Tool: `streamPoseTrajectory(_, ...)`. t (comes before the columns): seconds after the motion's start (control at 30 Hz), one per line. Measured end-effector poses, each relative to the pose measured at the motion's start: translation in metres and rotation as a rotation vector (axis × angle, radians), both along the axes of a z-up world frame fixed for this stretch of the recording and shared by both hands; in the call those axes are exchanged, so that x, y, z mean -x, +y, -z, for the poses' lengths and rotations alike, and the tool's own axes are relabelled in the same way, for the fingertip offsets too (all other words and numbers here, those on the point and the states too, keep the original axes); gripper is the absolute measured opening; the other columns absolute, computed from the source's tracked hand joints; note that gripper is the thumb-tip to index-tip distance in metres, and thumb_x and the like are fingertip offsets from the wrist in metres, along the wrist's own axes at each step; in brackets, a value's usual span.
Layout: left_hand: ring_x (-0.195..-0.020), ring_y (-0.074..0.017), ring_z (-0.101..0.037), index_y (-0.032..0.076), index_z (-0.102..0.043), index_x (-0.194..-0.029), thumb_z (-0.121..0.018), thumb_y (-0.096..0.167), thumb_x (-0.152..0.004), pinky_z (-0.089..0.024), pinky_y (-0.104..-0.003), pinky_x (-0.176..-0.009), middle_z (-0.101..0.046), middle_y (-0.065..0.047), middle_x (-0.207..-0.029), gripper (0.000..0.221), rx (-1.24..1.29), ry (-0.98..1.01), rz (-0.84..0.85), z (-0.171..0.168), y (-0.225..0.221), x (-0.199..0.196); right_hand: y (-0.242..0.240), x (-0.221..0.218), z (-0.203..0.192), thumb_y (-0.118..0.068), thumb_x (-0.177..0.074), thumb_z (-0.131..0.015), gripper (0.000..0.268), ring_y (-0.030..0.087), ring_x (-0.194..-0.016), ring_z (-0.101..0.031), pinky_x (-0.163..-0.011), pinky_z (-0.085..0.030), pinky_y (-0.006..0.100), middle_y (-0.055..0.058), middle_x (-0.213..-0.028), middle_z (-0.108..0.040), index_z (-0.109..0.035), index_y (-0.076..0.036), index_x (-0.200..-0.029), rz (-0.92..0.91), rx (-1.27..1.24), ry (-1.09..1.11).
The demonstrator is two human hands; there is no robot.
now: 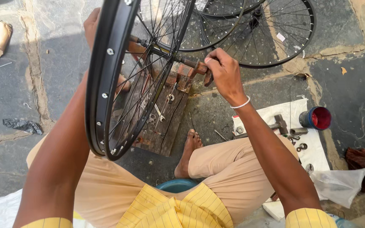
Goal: The person inserts spokes into a bicycle wheel rim and hub by hand while holding the rim across their lap and using a truing stand.
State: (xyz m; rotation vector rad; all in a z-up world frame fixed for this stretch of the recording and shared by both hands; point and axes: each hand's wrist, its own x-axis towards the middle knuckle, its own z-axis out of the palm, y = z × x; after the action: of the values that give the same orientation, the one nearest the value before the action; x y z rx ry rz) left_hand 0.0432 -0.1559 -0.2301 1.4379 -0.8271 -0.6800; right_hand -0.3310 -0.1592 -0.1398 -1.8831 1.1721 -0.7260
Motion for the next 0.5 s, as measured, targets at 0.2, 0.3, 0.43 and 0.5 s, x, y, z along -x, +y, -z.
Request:
streamPoseTrajectory(0.2,-0.083,-0.0249,-0.065,-0.006,-0.060,-0.114,-0.060,0.042,-0.106,-0.053,-0.039,-0.069,-0.066,-0.017,-0.095,0.049,0.118,-0.135,-0.011,-0.054,0.022,0.019,0.004,-0.002,-0.014,-0.042,-0.111,-0.041,0.051,0.023,-0.080,-0.066,-0.073,-0.053,0.038,0.012,-0.085,-0.070,-0.068,0.001,-0.104,0.017,0.143,0.095)
streamPoseTrajectory(0.3,-0.088,-0.0282,-0.064,-0.006,-0.059,-0.116,-0.056,0.047,-0.106,-0.053,-0.043,-0.075,-0.065,-0.019,-0.100,0.053,0.255,-0.288,-0.014,-0.083,0.013,0.026,0.029,-0.001,-0.009,-0.046,-0.113,-0.034,0.055,0.032,-0.093,-0.070,-0.081,-0.058,0.044,0.019,-0.094,-0.071,-0.054,0.005,-0.120,-0.174,0.611,0.161)
streamPoseTrajectory(0.43,-0.096,-0.0326,-0.062,-0.005,-0.057,-0.119,-0.050,0.053,-0.106,-0.052,-0.048,-0.082,-0.064,-0.023,-0.106,0.060,0.559,-0.616,0.081,-0.094,0.040,0.061,-0.014,-0.001,0.003,-0.053,-0.110,-0.035,0.062,0.036,-0.077,-0.070,-0.072,-0.059,0.052,0.014,-0.080,-0.068,-0.054,0.005,-0.114,0.070,-0.459,0.212)
streamPoseTrajectory(0.5,-0.100,-0.0348,-0.062,-0.004,-0.056,-0.121,-0.047,0.057,-0.106,-0.052,-0.050,-0.086,-0.063,-0.025,-0.109,0.064,0.659,-0.681,0.113,-0.093,0.052,0.064,-0.015,-0.001,0.003,-0.050,-0.114,-0.039,0.058,0.040,-0.079,-0.069,-0.077,-0.056,0.058,0.017,-0.080,-0.065,-0.059,0.004,-0.105,0.272,-0.441,0.311)
